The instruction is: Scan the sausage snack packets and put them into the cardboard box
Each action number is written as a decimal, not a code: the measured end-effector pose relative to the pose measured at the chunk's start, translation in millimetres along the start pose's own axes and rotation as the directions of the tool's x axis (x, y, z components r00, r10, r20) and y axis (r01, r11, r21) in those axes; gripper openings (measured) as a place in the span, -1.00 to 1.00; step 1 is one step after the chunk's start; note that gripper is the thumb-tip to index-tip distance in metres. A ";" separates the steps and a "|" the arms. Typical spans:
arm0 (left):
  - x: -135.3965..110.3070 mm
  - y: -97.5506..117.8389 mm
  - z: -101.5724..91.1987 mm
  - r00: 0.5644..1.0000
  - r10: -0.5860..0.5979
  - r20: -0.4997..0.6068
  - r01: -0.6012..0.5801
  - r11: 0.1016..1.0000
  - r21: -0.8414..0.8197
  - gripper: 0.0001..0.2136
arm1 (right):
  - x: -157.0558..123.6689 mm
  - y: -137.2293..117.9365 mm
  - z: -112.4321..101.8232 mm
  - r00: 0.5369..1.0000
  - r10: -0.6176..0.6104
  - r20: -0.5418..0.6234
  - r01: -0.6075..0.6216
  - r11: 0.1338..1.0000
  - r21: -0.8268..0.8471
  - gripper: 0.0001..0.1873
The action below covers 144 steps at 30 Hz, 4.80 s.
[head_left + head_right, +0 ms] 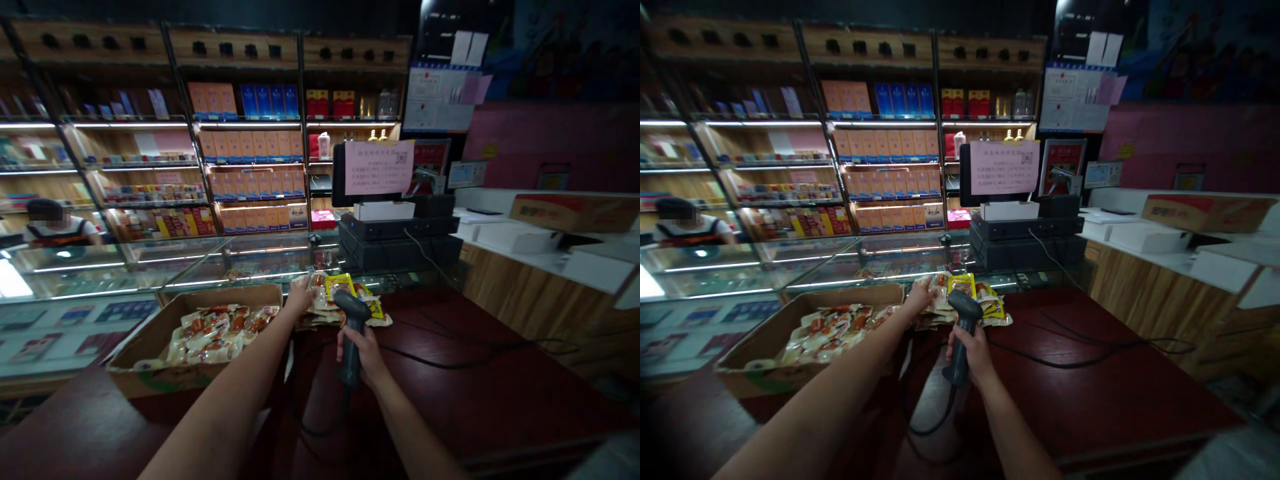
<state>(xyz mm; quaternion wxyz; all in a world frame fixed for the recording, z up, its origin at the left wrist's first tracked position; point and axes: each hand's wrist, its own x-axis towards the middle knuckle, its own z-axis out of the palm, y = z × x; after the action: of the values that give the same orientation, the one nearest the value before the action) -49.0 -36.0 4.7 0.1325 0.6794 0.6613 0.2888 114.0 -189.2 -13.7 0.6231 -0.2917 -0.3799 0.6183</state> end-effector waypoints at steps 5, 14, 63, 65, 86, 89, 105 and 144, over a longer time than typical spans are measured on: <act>-11.3 1.8 16.8 0.997 0.034 0.066 -0.045 0.984 0.171 -0.59 | -2.9 0.0 -8.5 1.000 0.014 -0.009 -0.014 1.000 0.000 -0.64; -29.1 15.3 -2.9 0.995 -0.061 -0.075 0.078 0.965 0.249 -0.58 | -5.2 7.4 1.2 0.999 0.048 0.003 -0.048 0.999 0.000 -0.57; -100.6 -102.3 -104.3 0.892 0.024 0.451 0.418 -0.420 -0.805 -0.86 | 1.1 81.5 62.1 0.821 0.195 0.536 -0.215 0.976 -0.026 -0.60; -101.5 -101.4 -102.7 0.883 0.013 0.469 0.420 -0.466 -0.779 -0.84 | -0.6 81.1 63.0 0.803 0.208 0.559 -0.220 0.974 -0.045 -0.60; -105.6 -111.9 -108.0 0.699 0.136 0.702 0.708 -0.270 -0.652 -0.84 | 7.9 70.8 58.2 0.948 0.059 0.311 -0.063 0.998 0.003 -0.67; -105.6 -112.9 -107.5 0.697 0.119 0.707 0.709 -0.265 -0.654 -0.84 | 8.1 70.9 57.7 0.948 0.051 0.313 -0.054 0.999 -0.001 -0.70; -100.6 -110.2 -108.6 0.679 0.153 0.718 0.728 -0.266 -0.632 -0.88 | 10.3 71.5 59.7 0.959 0.072 0.275 -0.087 0.995 0.043 -0.68; -11.1 2.0 -30.3 0.967 -0.175 -0.186 0.177 0.984 -0.004 -0.76 | -3.6 3.9 1.5 0.993 0.092 0.072 -0.091 0.996 -0.018 -0.63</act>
<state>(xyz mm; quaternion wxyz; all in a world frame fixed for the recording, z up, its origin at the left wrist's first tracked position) -64.0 -53.2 27.6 0.0909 0.5890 0.7303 0.3339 110.8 -192.6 -16.6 0.5777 -0.2906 -0.3930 0.6537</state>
